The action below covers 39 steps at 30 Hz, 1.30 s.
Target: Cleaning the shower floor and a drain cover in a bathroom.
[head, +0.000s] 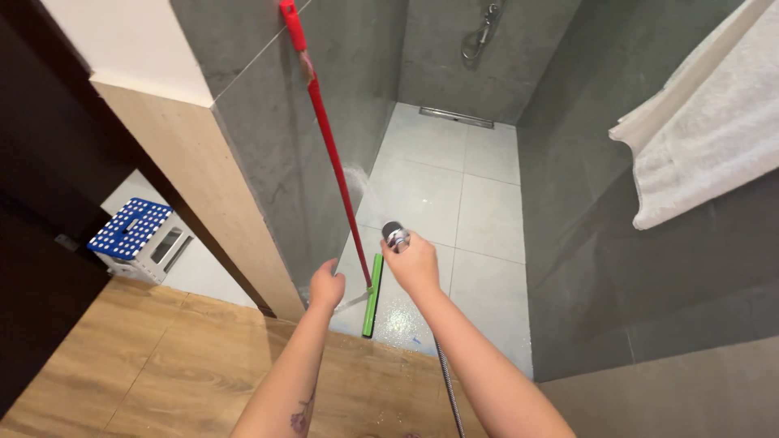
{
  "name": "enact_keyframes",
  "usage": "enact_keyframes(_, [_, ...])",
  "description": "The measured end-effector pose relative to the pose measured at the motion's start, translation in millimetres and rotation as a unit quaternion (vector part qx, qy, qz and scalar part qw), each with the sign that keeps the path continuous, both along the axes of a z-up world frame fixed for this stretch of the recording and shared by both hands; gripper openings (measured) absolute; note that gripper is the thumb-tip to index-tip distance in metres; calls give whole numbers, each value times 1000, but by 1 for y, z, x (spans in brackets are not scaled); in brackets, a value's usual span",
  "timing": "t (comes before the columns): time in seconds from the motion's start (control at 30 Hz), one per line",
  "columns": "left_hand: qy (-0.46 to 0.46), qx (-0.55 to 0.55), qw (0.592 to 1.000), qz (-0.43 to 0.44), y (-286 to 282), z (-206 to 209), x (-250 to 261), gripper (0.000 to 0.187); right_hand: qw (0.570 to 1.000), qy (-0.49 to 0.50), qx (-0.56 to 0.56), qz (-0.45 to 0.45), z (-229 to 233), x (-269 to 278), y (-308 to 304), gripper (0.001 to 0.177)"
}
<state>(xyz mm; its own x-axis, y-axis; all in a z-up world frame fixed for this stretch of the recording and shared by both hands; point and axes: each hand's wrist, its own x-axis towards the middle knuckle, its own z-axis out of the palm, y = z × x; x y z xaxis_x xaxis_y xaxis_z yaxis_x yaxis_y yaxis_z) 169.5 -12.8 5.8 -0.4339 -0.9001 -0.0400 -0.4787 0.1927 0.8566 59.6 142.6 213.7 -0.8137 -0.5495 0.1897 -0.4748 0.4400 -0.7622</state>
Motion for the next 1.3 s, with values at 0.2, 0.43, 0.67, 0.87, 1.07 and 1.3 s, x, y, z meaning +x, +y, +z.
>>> enact_keyframes(0.2, [-37,7,999,31,-15,-34,45,52,991,-35,116,59,-44,31,-12,34])
enact_keyframes(0.43, [-48,-24,998,39,-9,-65,88,48,977,-51,164,124,-86,58,-17,34])
enact_keyframes(0.67, [-62,42,995,63,6,-78,121,53,932,-33,307,189,-119,64,-33,31])
enact_keyframes(0.87, [-92,76,990,73,8,-97,143,49,920,-3,327,215,-124,89,-47,31])
enact_keyframes(1.07, [-59,60,993,77,2,-105,158,45,895,-39,392,207,-135,94,-46,32])
enact_keyframes(1.3, [-82,106,988,79,-1,-122,170,46,892,-18,376,250,-142,135,-53,29])
